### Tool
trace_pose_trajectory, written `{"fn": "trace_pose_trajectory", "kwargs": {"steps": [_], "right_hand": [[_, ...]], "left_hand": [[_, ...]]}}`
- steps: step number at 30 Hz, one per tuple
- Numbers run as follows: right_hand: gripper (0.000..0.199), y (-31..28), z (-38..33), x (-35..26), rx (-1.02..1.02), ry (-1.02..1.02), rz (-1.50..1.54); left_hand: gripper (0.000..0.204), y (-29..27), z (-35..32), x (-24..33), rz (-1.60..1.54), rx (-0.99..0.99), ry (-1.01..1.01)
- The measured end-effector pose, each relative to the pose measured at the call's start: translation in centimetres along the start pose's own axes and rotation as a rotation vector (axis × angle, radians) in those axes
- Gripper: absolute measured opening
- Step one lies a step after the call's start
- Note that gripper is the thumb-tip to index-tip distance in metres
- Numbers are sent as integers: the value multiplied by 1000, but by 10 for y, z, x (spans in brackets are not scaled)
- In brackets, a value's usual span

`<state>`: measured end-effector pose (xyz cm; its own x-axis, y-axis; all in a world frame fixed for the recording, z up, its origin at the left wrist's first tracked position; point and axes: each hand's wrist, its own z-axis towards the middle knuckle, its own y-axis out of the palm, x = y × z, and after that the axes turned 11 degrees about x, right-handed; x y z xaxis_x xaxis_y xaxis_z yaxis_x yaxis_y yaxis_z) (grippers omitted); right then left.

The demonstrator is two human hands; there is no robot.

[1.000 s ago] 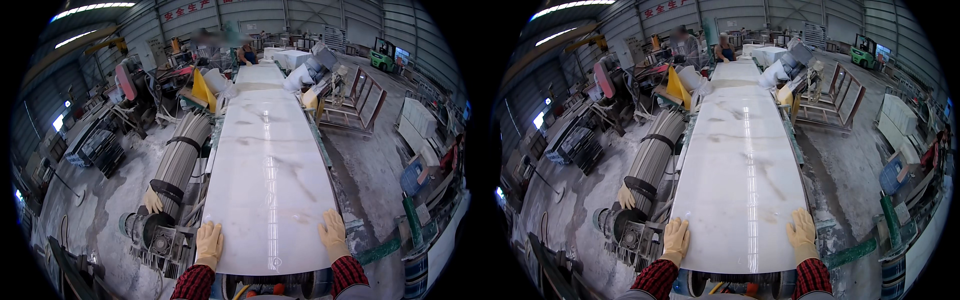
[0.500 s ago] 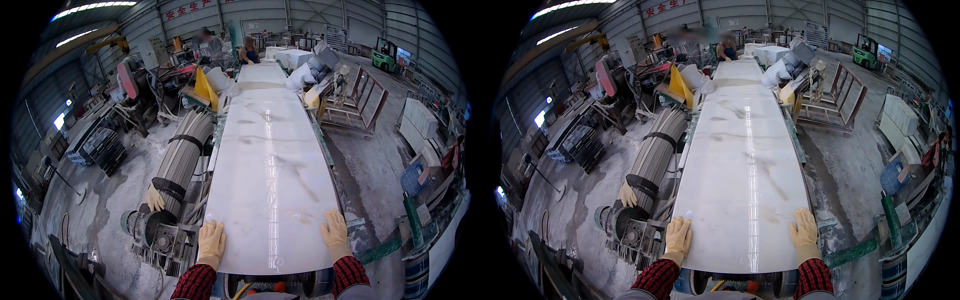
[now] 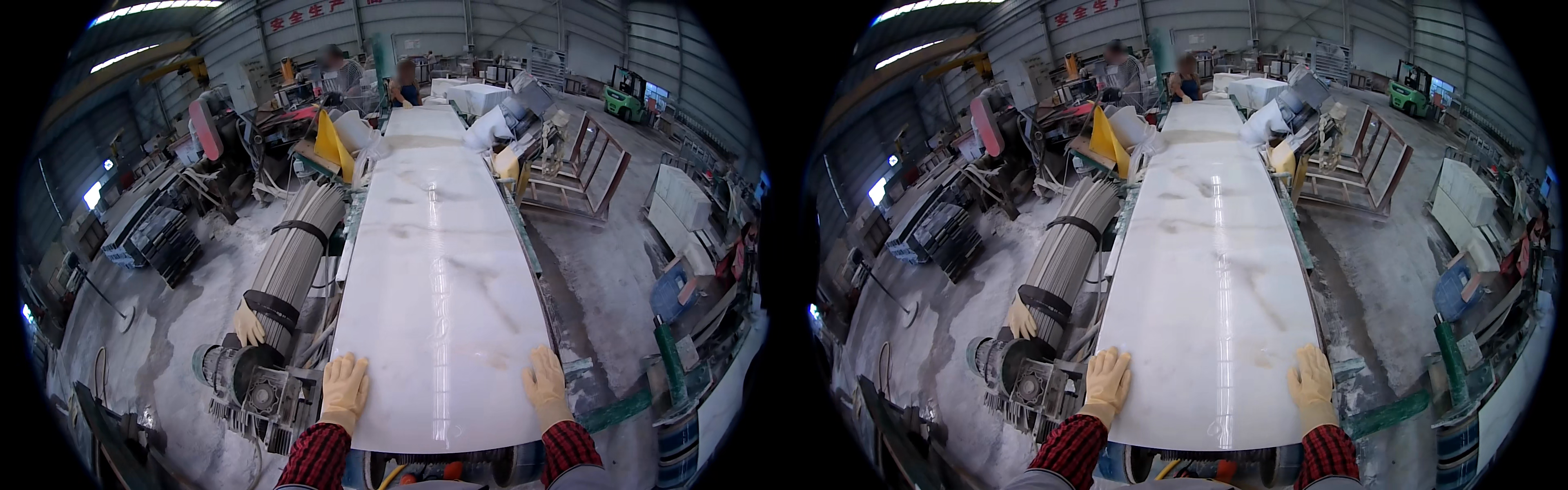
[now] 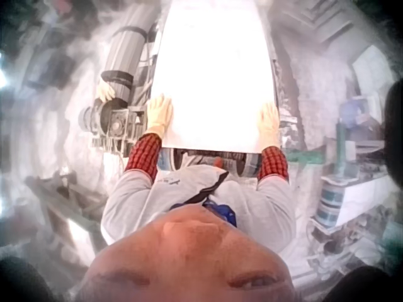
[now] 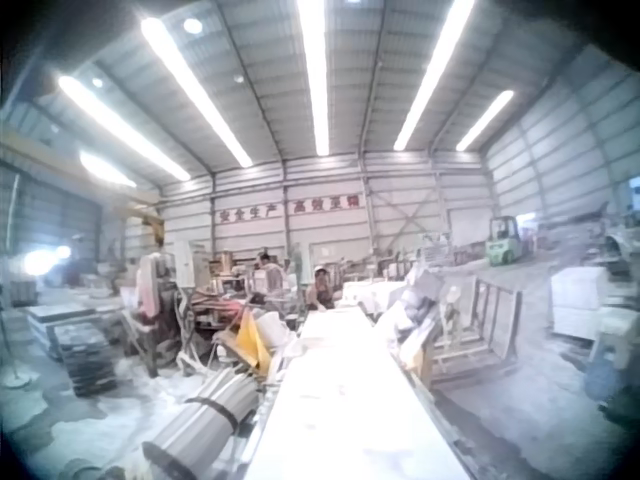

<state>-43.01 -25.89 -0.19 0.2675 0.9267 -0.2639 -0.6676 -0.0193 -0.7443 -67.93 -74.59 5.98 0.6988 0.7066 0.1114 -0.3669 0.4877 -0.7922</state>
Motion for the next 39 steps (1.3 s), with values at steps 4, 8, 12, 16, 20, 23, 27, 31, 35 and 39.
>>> {"fn": "trace_pose_trajectory", "kwargs": {"steps": [4, 8, 12, 16, 20, 23, 27, 31, 35, 39], "right_hand": [[55, -11, 2, -4, -31, 15, 40], [56, -14, -1, -5, 8, -20, 39], [57, -11, -5, -3, 27, -32, 23], [57, -8, -8, -1, 30, -15, 25], [57, -7, -9, 0, 23, -17, 20], [57, -7, -11, 0, 16, -12, 11], [57, -7, -12, 1, -1, -4, -5], [57, -10, -13, 0, -24, 23, 7], [57, -13, -13, -1, -7, -15, -3], [56, -17, -17, -5, -14, 13, -1]], "left_hand": [[43, 16, 10, -7, 72, 10, -13], [43, 24, 18, -14, 40, -12, -45], [44, 27, 23, -18, 28, -30, -42], [46, 28, 22, -19, 33, -47, -46], [47, 29, 21, -20, 16, -57, -54], [47, 29, 19, -20, 34, -43, -44], [47, 28, 17, -19, 26, -45, -50], [46, 27, 16, -19, 23, -40, -45], [46, 27, 17, -19, 7, -33, -40], [42, 25, 17, -19, -2, -13, -33]]}}
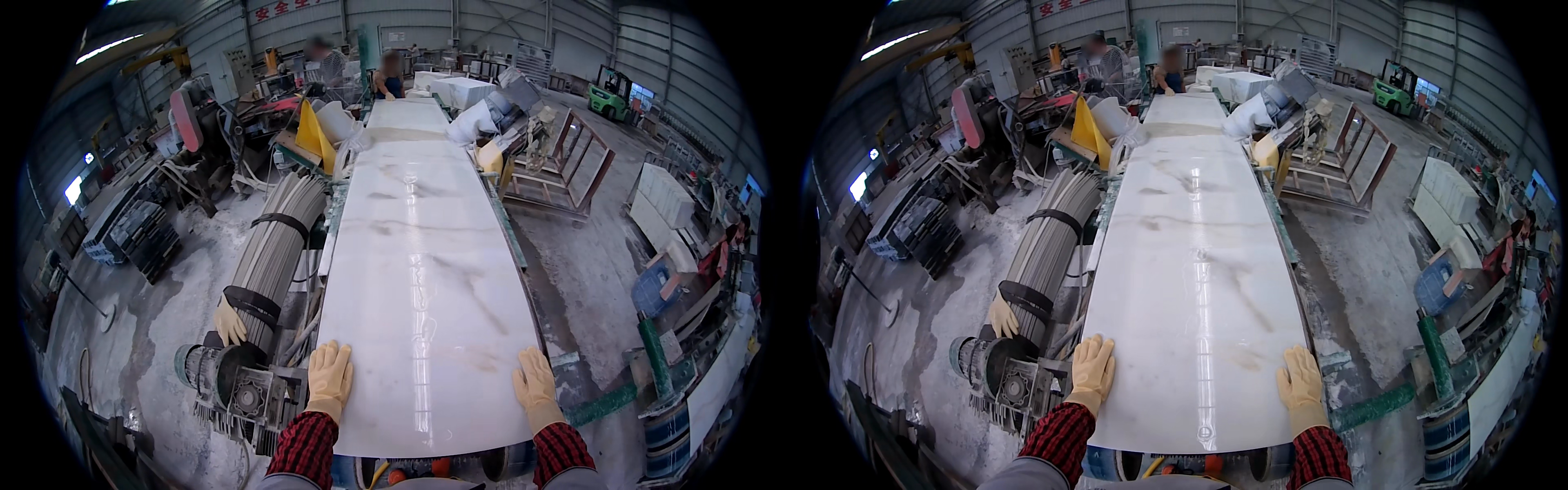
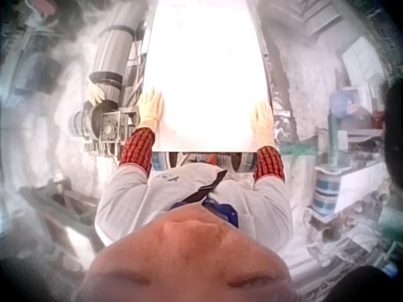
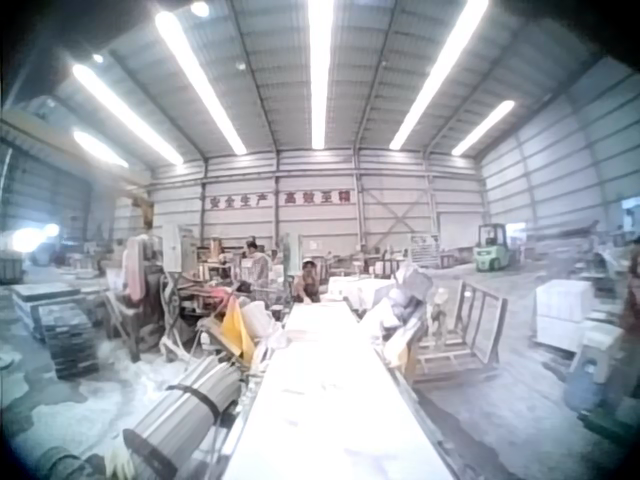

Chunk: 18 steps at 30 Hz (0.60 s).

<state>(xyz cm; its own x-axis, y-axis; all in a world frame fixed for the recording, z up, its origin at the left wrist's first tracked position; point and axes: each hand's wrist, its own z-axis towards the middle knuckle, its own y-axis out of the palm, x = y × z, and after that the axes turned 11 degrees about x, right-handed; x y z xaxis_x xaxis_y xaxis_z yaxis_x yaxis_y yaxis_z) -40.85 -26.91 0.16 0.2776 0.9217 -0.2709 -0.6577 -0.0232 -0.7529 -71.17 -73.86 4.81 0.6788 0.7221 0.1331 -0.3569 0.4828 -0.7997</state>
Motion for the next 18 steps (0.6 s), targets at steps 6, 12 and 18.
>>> {"fn": "trace_pose_trajectory", "kwargs": {"steps": [6, 12, 18], "right_hand": [[55, -24, -33, -8, -57, 22, -28], [52, -65, -91, -15, -46, -22, -31], [47, -93, -129, -33, 53, -24, -35]], "left_hand": [[40, -2, -1, 4, 1, 65, 3], [42, 1, -7, 4, -11, 89, -28], [42, 7, -14, 3, 20, 114, -53]]}}
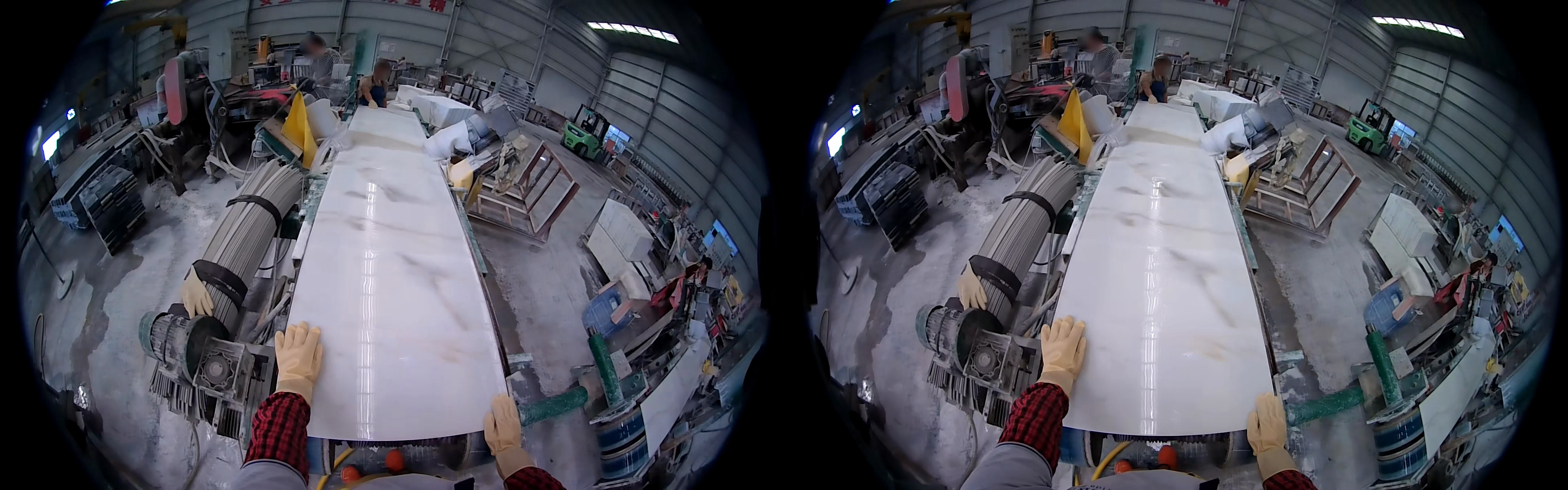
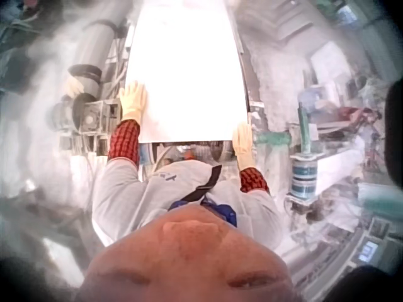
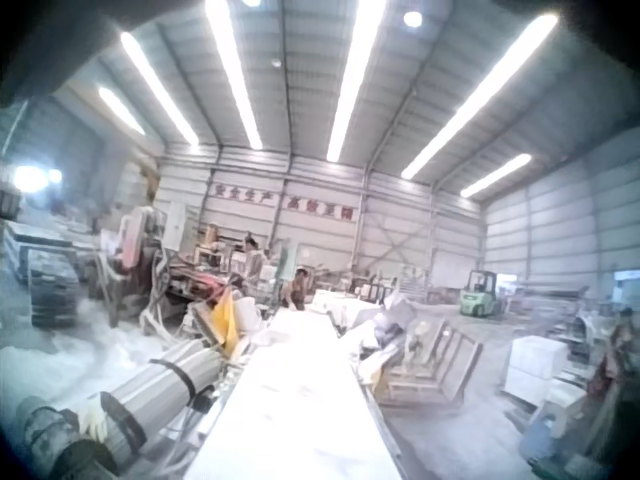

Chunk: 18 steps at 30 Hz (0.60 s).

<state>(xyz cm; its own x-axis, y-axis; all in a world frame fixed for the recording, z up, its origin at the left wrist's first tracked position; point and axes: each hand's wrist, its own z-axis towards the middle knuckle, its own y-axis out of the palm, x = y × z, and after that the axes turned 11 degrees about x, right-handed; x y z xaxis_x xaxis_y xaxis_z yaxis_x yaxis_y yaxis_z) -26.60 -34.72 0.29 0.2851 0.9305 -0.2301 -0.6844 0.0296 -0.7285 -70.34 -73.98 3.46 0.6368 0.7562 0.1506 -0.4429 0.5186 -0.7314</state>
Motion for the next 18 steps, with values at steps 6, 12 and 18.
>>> {"fn": "trace_pose_trajectory", "kwargs": {"steps": [6, 12, 18], "right_hand": [[47, -12, -13, -2, -99, 135, 52], [46, 2, -24, 1, -18, 108, -29], [48, 4, -27, 4, -36, 167, -13]], "left_hand": [[45, -6, -20, 0, 29, 7, -47], [49, -50, -60, 4, -47, -32, -11], [51, -113, -104, 18, -138, -67, 10]]}}
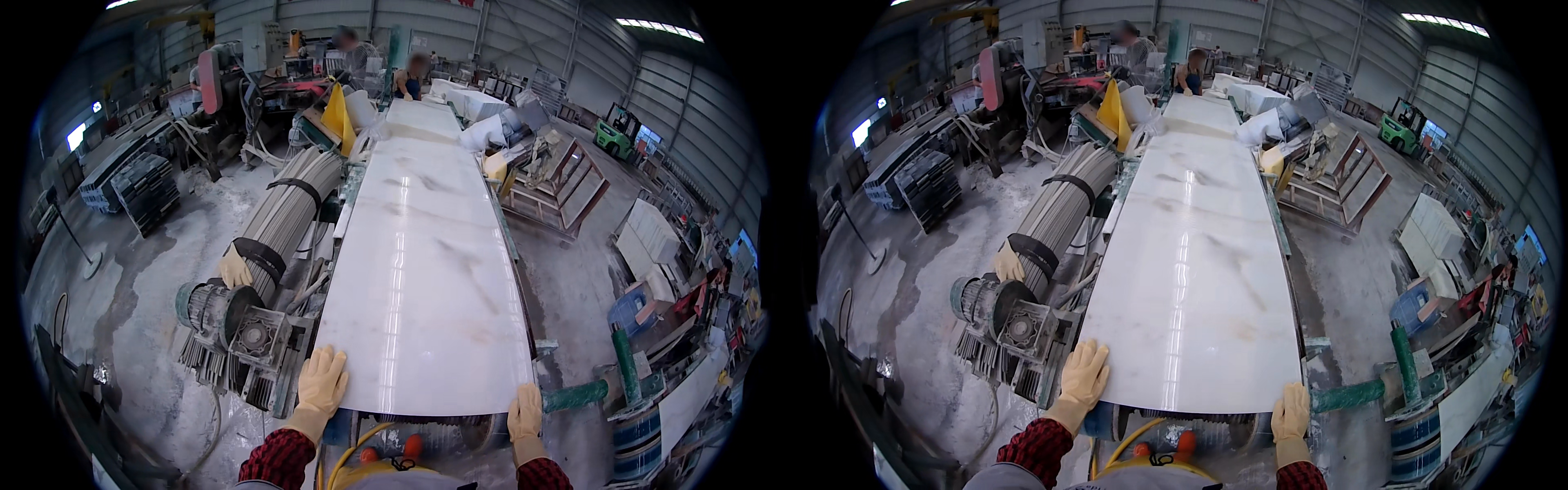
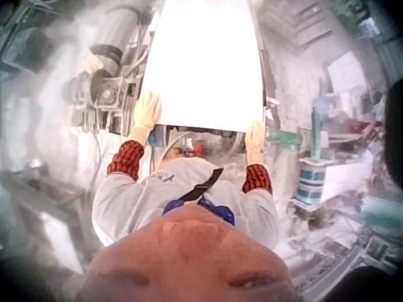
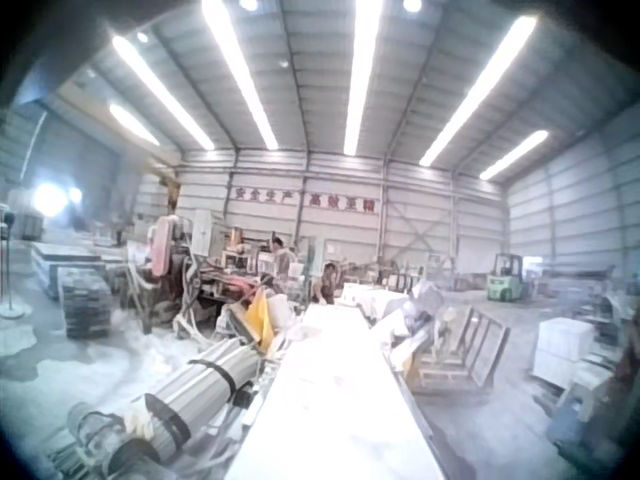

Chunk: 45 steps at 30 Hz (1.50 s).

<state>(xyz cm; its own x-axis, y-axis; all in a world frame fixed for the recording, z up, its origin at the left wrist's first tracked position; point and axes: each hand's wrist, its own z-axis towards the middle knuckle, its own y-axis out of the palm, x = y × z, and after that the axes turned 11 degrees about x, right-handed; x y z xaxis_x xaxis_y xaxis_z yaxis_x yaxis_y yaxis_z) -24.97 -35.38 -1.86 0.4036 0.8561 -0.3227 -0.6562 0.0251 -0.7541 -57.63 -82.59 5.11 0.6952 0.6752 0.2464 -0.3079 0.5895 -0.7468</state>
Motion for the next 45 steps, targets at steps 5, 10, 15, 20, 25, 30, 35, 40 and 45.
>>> {"fn": "trace_pose_trajectory", "kwargs": {"steps": [5, 10, 15, 20, 25, 30, 35, 40, 45], "right_hand": [[49, 4, -3, 4, 1, -24, -62], [52, 6, -7, 8, 16, -31, -47], [53, 6, -5, 9, -1, -24, -37], [53, 3, 0, 8, -80, 31, -40], [49, -6, -6, 1, -74, 25, -27], [46, -9, -14, -9, 30, -80, -60], [44, -10, -18, -13, 118, -148, -38], [43, -13, -18, -9, 128, -164, -29], [45, -17, -17, -9, 120, -181, -9]], "left_hand": [[53, -27, -25, 12, -54, -5, 7], [51, -7, -8, -4, -13, -29, 7], [51, 38, 14, -18, 93, 63, -34], [48, 45, 3, -12, 137, 167, -37], [47, 30, -17, 1, 196, 168, -67], [47, 5, -54, 20, 250, 151, -119], [50, -11, -81, 29, 278, 111, -148], [51, 0, -78, 22, 305, 28, -179], [52, 17, -54, 16, 310, 49, -178]]}}
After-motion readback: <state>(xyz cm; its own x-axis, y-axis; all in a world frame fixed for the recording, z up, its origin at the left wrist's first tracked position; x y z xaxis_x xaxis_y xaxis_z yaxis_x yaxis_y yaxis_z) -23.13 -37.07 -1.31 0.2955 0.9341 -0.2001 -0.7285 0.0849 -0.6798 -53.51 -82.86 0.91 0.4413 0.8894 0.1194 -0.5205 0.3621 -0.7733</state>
